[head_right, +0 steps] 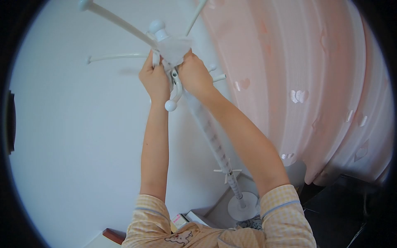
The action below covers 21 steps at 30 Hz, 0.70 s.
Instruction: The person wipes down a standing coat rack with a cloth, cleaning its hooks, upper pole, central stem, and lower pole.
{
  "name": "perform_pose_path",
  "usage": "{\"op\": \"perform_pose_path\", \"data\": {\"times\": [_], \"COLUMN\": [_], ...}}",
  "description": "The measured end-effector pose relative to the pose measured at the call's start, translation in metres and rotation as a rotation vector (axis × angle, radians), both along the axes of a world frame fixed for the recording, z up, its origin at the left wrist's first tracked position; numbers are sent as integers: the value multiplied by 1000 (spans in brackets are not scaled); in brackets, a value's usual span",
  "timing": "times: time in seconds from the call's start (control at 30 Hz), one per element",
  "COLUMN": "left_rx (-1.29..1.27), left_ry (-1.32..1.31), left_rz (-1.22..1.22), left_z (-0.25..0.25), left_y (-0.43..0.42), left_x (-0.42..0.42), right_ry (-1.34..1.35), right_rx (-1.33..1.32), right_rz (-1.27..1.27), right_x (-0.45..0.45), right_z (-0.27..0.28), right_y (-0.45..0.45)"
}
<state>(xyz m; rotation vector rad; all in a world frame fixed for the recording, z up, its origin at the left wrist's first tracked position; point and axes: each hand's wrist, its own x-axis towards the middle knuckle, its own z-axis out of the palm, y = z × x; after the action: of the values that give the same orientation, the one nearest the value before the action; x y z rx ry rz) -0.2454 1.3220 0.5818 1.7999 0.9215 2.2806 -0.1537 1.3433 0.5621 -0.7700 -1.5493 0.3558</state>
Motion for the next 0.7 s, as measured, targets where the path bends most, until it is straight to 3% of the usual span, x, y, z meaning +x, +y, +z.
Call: {"op": "perform_pose_path", "data": {"times": [0.1,0.23,0.3,0.33,0.4,0.63,0.7], "left_rx": [177,-11,-65,-67,-13,104,159], "left_ry": [98,191,-308,-308,-468,-575,-309], "left_rz": [138,-49,-801,-797,-1133,-1171,-956], "left_z": [-34,-65,-66,-65,-64,-62,-70], "left_y": [6,-10,-14,-15,-23,-42,-38], "left_x": [-4,-35,-44,-43,-38,-40,-46], "right_ry": [-27,-44,-47,-59,-33,-44,-44], "right_rx": [1,-4,-12,-18,21,1,-5], "right_rz": [-47,-24,-14,-7,-23,-5,-6], "right_x": [6,7,8,6,0,-2,-4], "right_z": [0,4,4,3,-1,-3,-2], "right_y": [-8,-13,-13,-12,-5,-6,-6]}}
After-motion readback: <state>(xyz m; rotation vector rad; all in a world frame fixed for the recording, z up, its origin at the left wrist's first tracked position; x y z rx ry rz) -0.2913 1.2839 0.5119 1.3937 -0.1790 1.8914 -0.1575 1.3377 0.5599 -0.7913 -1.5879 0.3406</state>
